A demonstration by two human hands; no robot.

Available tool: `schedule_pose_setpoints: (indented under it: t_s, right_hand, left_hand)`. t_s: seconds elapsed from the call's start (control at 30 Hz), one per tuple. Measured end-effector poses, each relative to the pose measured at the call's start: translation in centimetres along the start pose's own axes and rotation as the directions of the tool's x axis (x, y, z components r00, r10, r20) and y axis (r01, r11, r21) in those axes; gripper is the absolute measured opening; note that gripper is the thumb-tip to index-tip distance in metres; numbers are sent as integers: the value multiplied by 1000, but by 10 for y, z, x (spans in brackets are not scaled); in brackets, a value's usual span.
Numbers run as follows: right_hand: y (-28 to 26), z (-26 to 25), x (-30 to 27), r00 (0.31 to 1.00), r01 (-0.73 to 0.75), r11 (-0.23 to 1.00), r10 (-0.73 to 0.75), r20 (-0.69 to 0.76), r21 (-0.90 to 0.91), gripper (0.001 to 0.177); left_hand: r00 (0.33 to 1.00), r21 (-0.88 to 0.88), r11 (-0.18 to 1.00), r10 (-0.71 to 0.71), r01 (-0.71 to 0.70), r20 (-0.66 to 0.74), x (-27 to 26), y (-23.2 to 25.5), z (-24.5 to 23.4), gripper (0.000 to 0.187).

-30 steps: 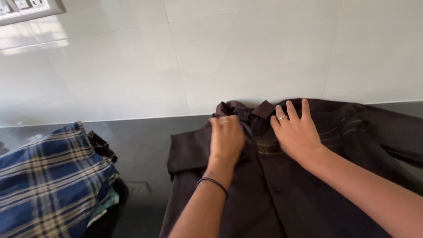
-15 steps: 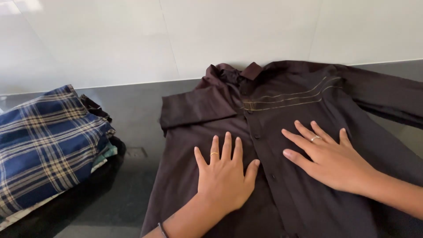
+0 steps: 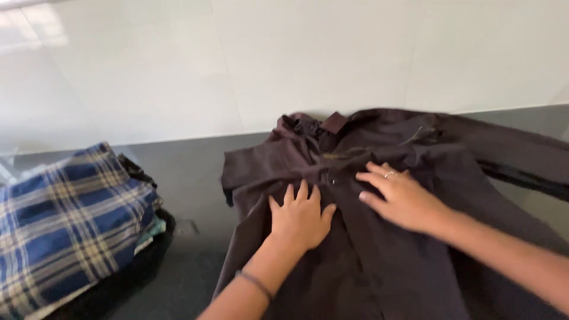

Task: The person lays a dark brown long-sleeved shirt flat on a dark countertop and buttons it from the collar down to the hem. They then fold the shirt's sleeves inward and fold the body of the shirt into a compact rectangular shape.

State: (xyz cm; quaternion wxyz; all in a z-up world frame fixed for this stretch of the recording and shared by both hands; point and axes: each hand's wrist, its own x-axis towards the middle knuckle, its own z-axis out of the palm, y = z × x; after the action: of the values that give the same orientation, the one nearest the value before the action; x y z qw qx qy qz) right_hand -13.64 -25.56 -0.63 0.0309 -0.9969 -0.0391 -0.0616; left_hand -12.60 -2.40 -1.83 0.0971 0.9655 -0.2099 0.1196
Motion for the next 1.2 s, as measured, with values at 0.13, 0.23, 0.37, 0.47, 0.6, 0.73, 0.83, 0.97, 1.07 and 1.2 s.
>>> schedule_pose_setpoints:
  t_s: [0.13,0.23,0.37,0.47,0.6,0.73,0.83,0.97,1.07,1.2]
  right_hand:
    - [-40,-30,-38,930,231,955,-161,-331,185,41]
    - [-57,-32,-61,987,106,974,-80,-137,198,44]
    - [-59,-31,-66,995,90,963,-77,-62,253,41]
    - [-52,-28,-63,999,34,950,-43,21,309,33]
    - [-21,-3,-51,999,17,890,8,-52,455,27]
    - [-14,-21,-43,966,-242,506,42,256,828,26]
    - [-17,-30,-43,931,-329,467,16,365,821,27]
    - [-18,-42,-42,888,-397,489,-8,459,777,25]
    - [-18,-45,-44,884,-397,468,-36,465,790,23]
    - [-21,-37,-46,888,-399,358,-78,453,844,21]
  left_hand:
    - [996,-130,991,-12,0,-92,-20,19,-32,30]
    - [999,-273,962,-32,22,-31,-40,35,-39,19]
    - [993,-366,929,16,-60,-121,-51,42,-27,19]
    - [999,-504,863,-43,32,-9,-55,44,-28,17]
    - [993,-576,816,-24,-48,-116,-61,46,-23,11]
    - [981,-659,729,-181,182,71,-54,51,-36,16]
    - [974,-640,735,-201,223,108,-53,51,-29,17]
    - [982,-675,718,-184,168,49,-47,47,-23,16]
    - [942,-785,521,-176,335,285,-42,39,-33,17]
    - [926,-850,367,-148,378,348,-40,29,-26,16]
